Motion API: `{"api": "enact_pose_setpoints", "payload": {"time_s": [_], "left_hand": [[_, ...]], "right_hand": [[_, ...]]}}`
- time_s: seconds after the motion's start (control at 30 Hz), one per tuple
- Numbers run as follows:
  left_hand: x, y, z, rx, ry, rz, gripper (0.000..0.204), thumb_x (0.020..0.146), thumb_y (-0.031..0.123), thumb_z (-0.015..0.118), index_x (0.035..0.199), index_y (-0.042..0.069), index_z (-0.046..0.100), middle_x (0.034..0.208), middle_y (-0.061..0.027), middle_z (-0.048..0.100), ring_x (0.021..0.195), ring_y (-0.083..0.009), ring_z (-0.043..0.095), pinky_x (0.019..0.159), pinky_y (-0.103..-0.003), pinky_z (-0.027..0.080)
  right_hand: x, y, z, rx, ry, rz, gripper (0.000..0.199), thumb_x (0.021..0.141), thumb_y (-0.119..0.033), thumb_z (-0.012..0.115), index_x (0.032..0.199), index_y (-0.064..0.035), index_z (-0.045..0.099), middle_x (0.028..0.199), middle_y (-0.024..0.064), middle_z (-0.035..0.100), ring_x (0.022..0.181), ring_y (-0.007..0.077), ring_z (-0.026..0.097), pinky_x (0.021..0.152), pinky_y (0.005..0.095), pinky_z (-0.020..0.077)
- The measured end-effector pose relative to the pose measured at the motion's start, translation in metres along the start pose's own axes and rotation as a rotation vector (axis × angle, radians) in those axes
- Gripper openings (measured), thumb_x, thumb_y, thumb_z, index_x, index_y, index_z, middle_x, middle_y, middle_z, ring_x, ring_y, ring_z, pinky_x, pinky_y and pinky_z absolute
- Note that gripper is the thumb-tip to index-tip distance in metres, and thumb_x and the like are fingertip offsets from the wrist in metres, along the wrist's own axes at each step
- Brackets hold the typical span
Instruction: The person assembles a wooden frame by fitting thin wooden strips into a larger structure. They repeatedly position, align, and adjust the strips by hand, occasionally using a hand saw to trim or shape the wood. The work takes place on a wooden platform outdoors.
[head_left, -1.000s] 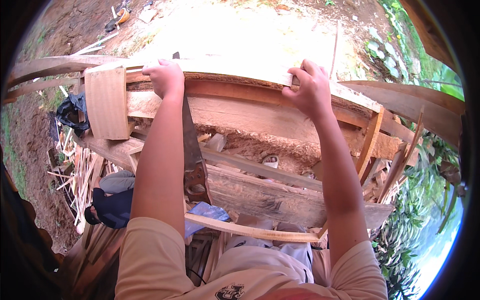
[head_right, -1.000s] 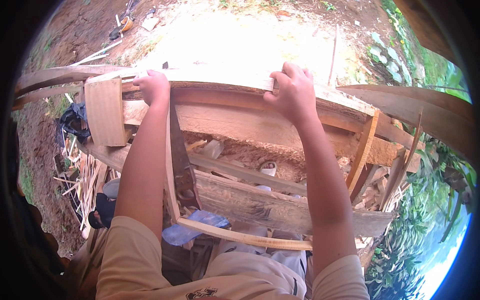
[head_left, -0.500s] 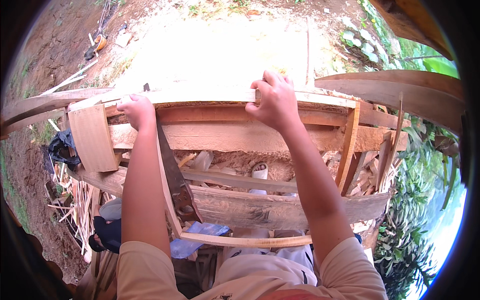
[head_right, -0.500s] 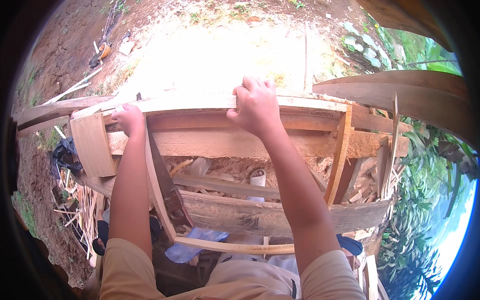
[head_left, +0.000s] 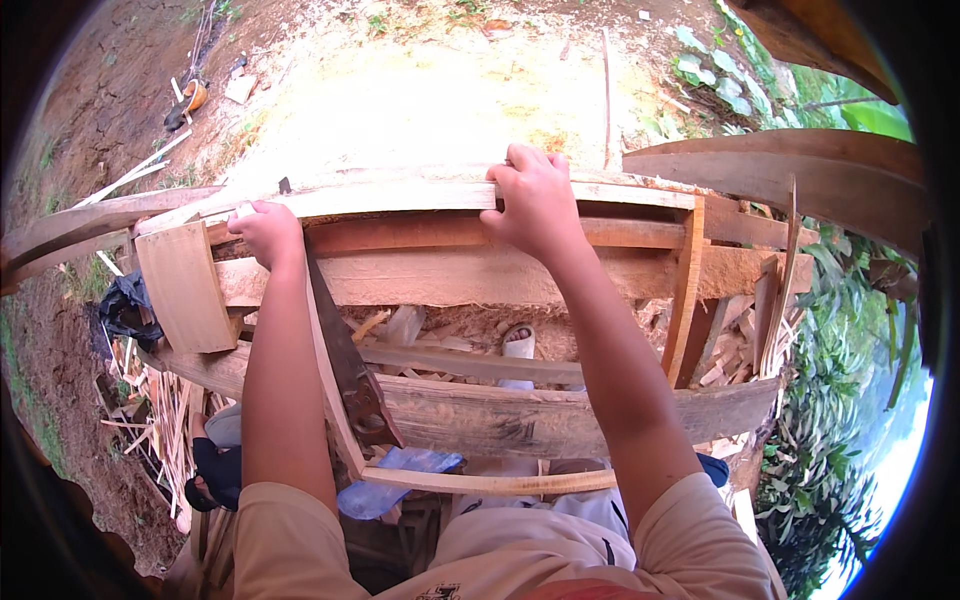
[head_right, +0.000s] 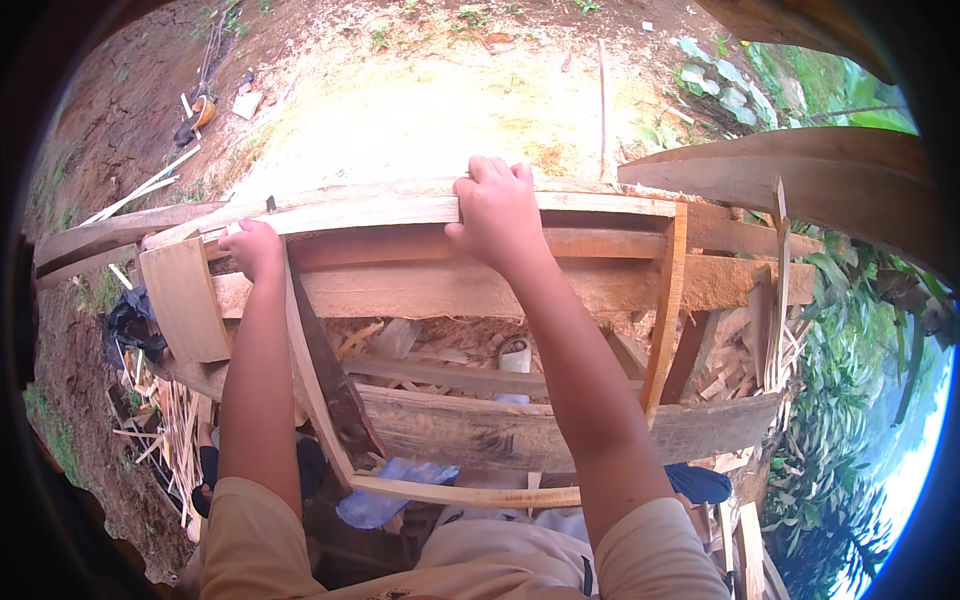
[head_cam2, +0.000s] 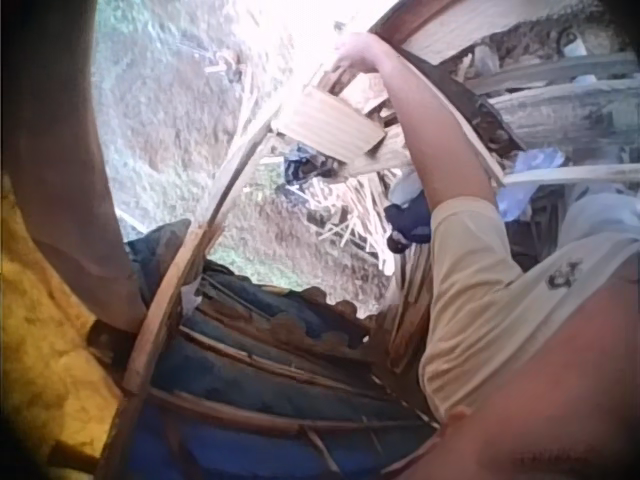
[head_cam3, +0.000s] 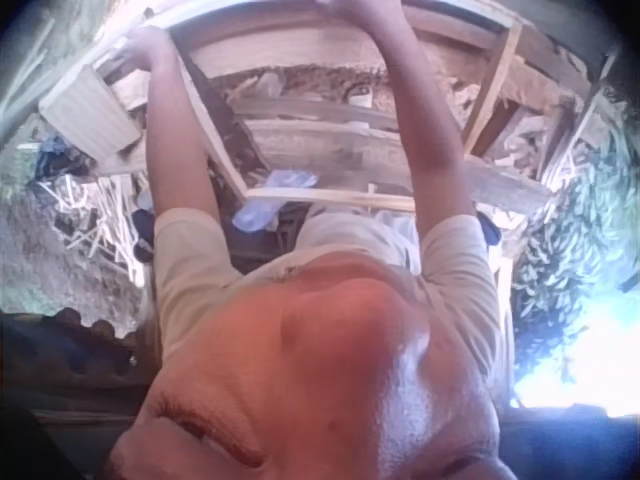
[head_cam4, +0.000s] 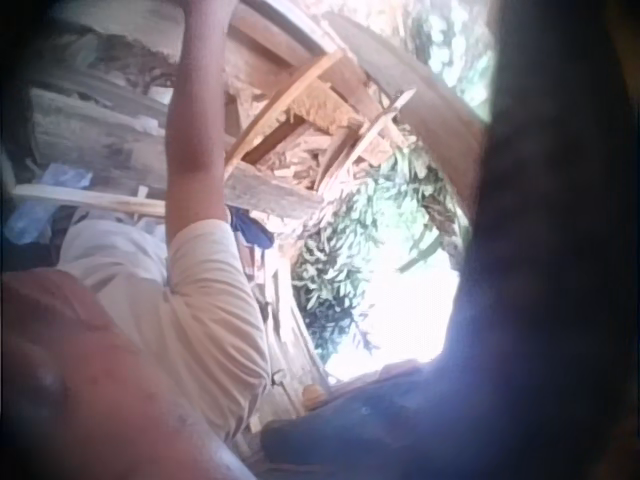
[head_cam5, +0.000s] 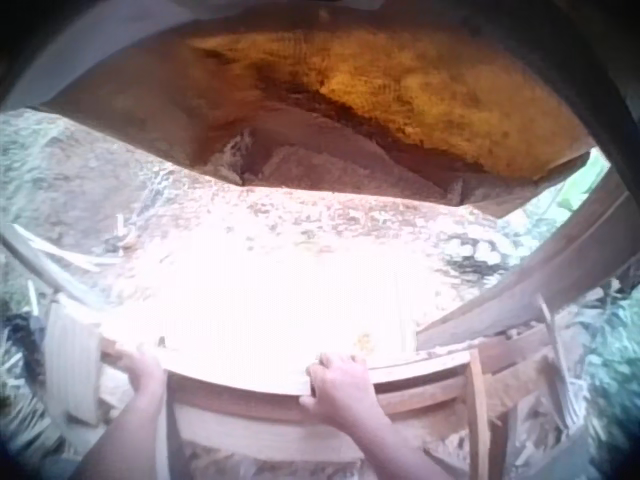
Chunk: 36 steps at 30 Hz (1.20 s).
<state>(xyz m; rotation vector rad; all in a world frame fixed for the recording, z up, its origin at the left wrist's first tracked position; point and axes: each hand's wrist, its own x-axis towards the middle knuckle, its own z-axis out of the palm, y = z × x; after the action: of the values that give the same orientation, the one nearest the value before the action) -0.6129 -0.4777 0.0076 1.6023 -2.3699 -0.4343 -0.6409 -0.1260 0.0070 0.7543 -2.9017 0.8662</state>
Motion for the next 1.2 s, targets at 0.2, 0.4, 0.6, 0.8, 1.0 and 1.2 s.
{"api": "enact_pose_setpoints", "payload": {"time_s": [0.2, 0.4, 0.6, 0.8, 1.0, 1.2], "left_hand": [[0.003, 0.004, -0.005, 0.013, 0.02, 0.05, 0.048, 0.108, 0.027, 0.047, 0.138, -0.006, 0.03, 0.116, -0.0354, 0.068, 0.105, -0.0497, 0.071, 0.091, -0.058, 0.059], [0.006, -0.007, -0.008, -0.059, 0.024, 0.091, 0.045, 0.11, 0.023, 0.042, 0.142, -0.006, 0.029, 0.122, -0.035, 0.067, 0.109, -0.0478, 0.071, 0.092, -0.055, 0.06], [0.017, -0.016, 0.004, -0.568, 0.11, 0.144, 0.039, 0.109, 0.016, 0.051, 0.142, -0.004, 0.044, 0.135, -0.0291, 0.061, 0.121, -0.0387, 0.065, 0.106, -0.046, 0.053], [0.041, -0.042, -0.014, -1.116, 0.159, 0.186, 0.032, 0.11, 0.011, 0.056, 0.139, -0.002, 0.053, 0.13, -0.0169, 0.062, 0.109, -0.0222, 0.066, 0.092, -0.033, 0.057], [-0.095, 0.044, -0.045, -1.169, -0.189, 0.386, 0.032, 0.111, 0.018, 0.056, 0.14, 0.004, 0.055, 0.115, -0.0108, 0.065, 0.099, -0.0153, 0.065, 0.082, -0.03, 0.057], [-0.322, 0.153, -0.023, -0.747, -0.655, 0.512, 0.039, 0.11, 0.027, 0.054, 0.145, 0.009, 0.055, 0.122, -0.0171, 0.068, 0.093, -0.0187, 0.067, 0.083, -0.032, 0.058]], "right_hand": [[-0.048, -0.004, -0.037, -0.045, 0.098, 0.041, 0.05, 0.081, -0.027, 0.089, 0.122, -0.0043, 0.071, 0.097, 0.0099, 0.057, 0.097, 0.0258, 0.056, 0.094, 0.0404, 0.0422], [-0.196, -0.005, -0.085, 0.0, 0.12, 0.354, 0.04, 0.085, -0.016, 0.085, 0.121, -0.0028, 0.072, 0.095, 0.0122, 0.054, 0.085, 0.0273, 0.055, 0.077, 0.0397, 0.0452], [-0.301, -0.012, -0.134, 0.122, 0.194, 0.57, 0.028, 0.088, -0.006, 0.08, 0.115, -0.0021, 0.073, 0.089, 0.0116, 0.054, 0.079, 0.027, 0.055, 0.074, 0.0378, 0.0453], [-0.331, 0.008, -0.165, 0.141, 0.225, 0.705, 0.019, 0.095, -0.009, 0.075, 0.111, -0.0003, 0.074, 0.087, 0.0114, 0.057, 0.082, 0.0274, 0.058, 0.076, 0.038, 0.0469], [-0.305, 0.117, -0.146, 0.097, 0.315, 0.469, 0.025, 0.107, -0.011, 0.056, 0.122, -0.0001, 0.073, 0.096, 0.0168, 0.064, 0.086, 0.034, 0.062, 0.081, 0.0419, 0.0502], [-0.208, 0.21, -0.122, -0.211, 0.178, 0.192, 0.04, 0.105, -0.014, 0.059, 0.142, 0.0009, 0.062, 0.095, 0.0125, 0.057, 0.09, 0.0312, 0.059, 0.083, 0.0435, 0.0467]]}}
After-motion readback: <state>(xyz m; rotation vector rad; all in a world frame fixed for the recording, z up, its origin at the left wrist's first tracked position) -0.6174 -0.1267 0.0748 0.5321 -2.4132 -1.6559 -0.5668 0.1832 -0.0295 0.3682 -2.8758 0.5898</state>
